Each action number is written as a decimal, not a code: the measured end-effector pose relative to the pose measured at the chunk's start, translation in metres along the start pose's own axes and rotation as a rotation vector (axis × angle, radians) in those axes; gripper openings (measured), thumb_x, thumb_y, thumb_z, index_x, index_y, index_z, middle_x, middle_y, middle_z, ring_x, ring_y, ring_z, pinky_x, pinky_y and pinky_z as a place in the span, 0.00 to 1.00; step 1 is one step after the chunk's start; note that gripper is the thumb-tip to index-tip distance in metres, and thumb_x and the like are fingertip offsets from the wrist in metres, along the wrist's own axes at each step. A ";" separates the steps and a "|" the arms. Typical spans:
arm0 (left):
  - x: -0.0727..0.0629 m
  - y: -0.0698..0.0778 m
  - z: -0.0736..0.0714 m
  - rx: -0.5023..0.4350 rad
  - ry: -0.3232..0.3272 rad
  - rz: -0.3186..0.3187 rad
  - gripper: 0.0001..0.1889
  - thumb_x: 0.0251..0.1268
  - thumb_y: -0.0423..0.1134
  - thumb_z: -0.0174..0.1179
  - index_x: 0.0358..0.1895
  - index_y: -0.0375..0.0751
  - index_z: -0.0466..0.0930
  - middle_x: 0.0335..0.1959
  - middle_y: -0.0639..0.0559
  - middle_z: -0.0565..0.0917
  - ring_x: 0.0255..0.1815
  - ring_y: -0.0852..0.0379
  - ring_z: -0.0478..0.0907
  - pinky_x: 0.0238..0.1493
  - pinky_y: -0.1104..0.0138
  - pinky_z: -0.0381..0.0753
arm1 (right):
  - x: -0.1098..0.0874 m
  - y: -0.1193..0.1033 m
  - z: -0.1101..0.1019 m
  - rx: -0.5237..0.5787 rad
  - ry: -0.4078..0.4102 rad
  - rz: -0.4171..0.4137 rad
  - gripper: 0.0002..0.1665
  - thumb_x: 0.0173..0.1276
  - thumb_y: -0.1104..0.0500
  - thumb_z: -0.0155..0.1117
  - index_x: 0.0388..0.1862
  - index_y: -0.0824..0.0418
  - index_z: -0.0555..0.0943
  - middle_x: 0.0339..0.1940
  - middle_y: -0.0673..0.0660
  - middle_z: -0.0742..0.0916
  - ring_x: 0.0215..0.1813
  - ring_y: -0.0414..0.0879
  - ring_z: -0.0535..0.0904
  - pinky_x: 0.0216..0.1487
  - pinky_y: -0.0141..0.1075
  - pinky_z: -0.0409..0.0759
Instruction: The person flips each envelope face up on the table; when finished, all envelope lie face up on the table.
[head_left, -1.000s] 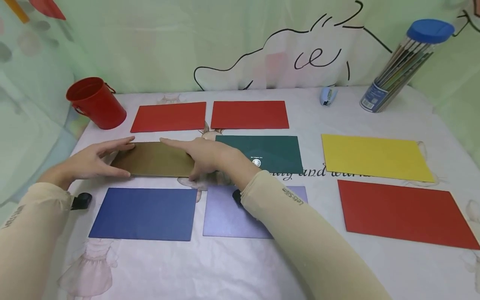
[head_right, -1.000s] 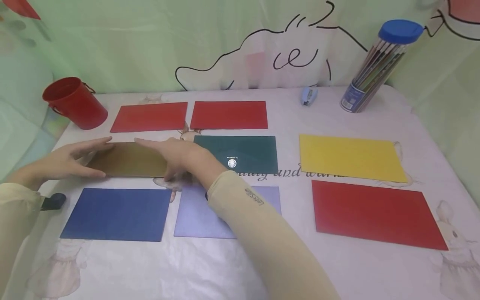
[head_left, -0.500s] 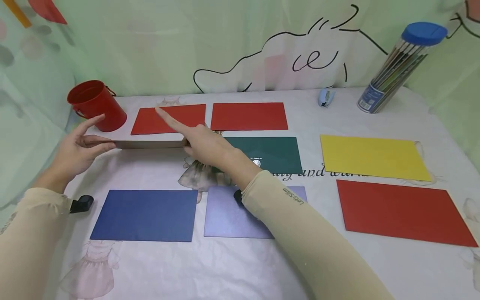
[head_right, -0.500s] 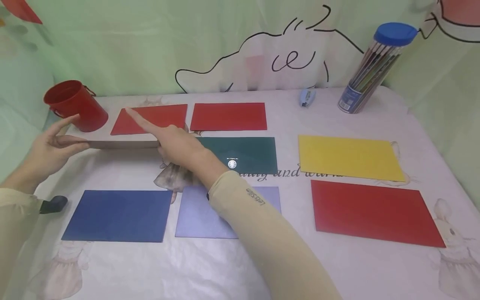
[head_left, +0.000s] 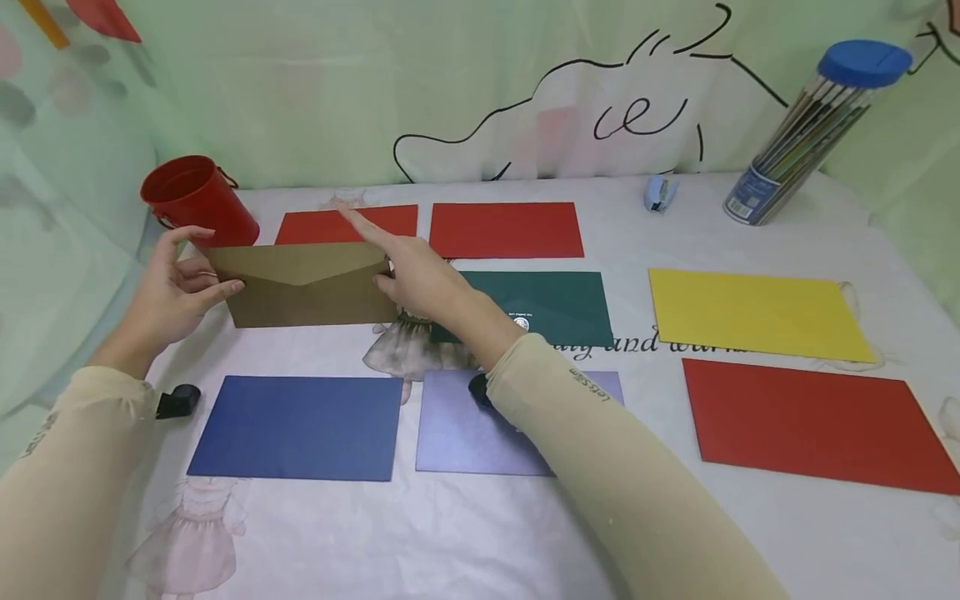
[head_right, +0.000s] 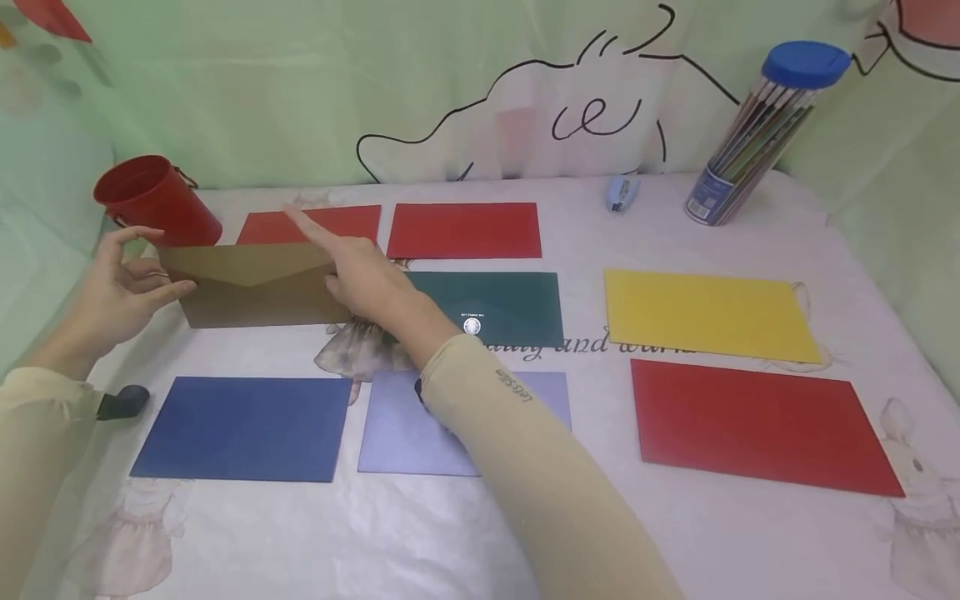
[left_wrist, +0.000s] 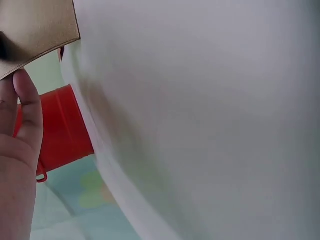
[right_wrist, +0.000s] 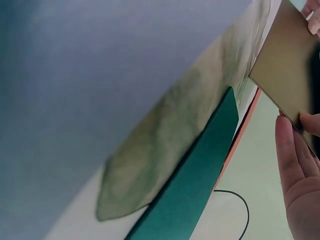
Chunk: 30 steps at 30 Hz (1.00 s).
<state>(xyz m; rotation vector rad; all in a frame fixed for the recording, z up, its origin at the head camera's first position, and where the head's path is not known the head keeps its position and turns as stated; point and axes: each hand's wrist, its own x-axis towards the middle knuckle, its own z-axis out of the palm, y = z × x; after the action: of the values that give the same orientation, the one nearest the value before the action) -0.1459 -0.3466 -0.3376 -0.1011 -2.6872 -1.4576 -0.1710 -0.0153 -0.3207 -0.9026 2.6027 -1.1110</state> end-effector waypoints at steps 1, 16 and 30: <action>0.000 -0.001 0.000 -0.007 -0.006 0.005 0.36 0.64 0.24 0.65 0.65 0.62 0.60 0.29 0.60 0.78 0.29 0.65 0.77 0.35 0.78 0.76 | 0.000 0.000 0.000 0.002 0.003 0.001 0.55 0.71 0.70 0.59 0.83 0.34 0.45 0.20 0.55 0.75 0.17 0.44 0.61 0.25 0.32 0.68; 0.010 0.002 -0.001 0.152 -0.287 -0.144 0.39 0.63 0.35 0.71 0.75 0.48 0.64 0.65 0.47 0.68 0.48 0.64 0.78 0.41 0.74 0.79 | 0.008 0.004 0.004 -0.042 0.017 0.190 0.18 0.64 0.64 0.71 0.51 0.58 0.78 0.45 0.52 0.82 0.41 0.43 0.76 0.43 0.33 0.76; 0.024 0.008 0.004 0.453 -0.530 -0.115 0.35 0.61 0.44 0.73 0.71 0.42 0.72 0.67 0.34 0.71 0.59 0.31 0.74 0.48 0.51 0.80 | 0.005 -0.001 0.007 -0.141 -0.093 0.342 0.17 0.62 0.60 0.72 0.51 0.60 0.85 0.46 0.52 0.84 0.46 0.45 0.78 0.41 0.33 0.79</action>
<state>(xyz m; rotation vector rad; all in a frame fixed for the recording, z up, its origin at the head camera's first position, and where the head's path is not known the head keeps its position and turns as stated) -0.1688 -0.3385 -0.3310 -0.3504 -3.4296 -0.8946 -0.1718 -0.0223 -0.3247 -0.4900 2.6503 -0.7861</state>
